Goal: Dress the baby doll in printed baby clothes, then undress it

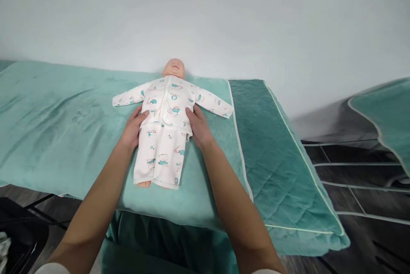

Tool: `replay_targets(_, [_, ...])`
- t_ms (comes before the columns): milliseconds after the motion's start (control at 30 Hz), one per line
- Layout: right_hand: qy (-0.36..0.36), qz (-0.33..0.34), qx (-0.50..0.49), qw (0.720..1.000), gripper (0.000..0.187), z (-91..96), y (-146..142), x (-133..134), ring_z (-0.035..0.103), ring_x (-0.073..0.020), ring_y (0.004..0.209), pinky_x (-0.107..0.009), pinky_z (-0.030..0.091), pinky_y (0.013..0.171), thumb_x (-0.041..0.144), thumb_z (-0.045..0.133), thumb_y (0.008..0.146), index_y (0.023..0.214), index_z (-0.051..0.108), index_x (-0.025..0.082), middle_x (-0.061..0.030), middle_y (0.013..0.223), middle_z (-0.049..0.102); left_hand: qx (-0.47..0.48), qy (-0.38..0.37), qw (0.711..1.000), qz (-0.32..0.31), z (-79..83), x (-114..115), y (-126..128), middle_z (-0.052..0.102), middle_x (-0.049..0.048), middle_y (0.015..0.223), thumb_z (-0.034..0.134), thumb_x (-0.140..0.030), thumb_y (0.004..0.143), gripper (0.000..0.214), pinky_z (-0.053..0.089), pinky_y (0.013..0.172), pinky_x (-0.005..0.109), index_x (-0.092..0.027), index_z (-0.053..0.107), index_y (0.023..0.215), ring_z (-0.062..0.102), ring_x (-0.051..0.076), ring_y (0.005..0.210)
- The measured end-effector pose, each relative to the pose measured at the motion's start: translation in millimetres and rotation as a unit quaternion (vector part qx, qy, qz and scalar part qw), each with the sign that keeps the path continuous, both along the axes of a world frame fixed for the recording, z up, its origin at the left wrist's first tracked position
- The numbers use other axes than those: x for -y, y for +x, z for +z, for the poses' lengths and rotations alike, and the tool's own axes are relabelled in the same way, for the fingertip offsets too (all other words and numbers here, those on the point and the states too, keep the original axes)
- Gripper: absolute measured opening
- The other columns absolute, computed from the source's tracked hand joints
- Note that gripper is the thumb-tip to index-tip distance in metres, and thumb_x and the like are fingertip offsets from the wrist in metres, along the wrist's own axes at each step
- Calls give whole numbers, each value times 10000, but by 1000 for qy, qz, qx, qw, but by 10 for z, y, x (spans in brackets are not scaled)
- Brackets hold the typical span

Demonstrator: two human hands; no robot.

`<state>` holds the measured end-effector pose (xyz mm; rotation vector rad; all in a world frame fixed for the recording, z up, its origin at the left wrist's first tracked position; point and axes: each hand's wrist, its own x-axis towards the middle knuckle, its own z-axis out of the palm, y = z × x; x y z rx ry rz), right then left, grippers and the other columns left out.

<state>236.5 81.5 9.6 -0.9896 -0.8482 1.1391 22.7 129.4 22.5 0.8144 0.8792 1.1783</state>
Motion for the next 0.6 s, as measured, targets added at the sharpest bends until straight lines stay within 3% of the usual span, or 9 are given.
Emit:
replay_targets(200, [-17,-37,-4,999,420,-55,30,10,659,-259,1222,-453,550,1092,473,737,845,1192,653,251,-28,1270,712,-12,12,1000,15,-8,6,6,758,77,1203,859,-367,760,488,575,1057,453,-207,702,1193,697,307,1187])
replay_targets(367, [-59,-79,-58,993,414,-100,106,-1,690,-242,1124,-445,582,1027,471,789,755,1080,649,257,-20,1139,734,-53,38,994,86,-115,31,-42,748,57,1138,825,-400,778,435,586,971,375,-221,703,1154,705,238,1089])
replay_targets(500, [-52,-103,-93,989,380,-144,244,31,705,-235,1061,-437,596,976,397,843,685,971,626,273,-9,1007,739,-94,98,977,164,-215,405,-366,699,61,1216,785,-371,810,381,543,1044,394,-250,668,1151,683,206,1147])
replay_targets(600, [-45,-135,-70,987,335,-148,299,107,706,-225,997,-435,585,964,379,832,671,896,611,264,-15,970,723,-215,199,917,270,-330,911,-953,607,64,1375,703,-333,885,207,445,1166,400,-262,677,1078,567,201,1343])
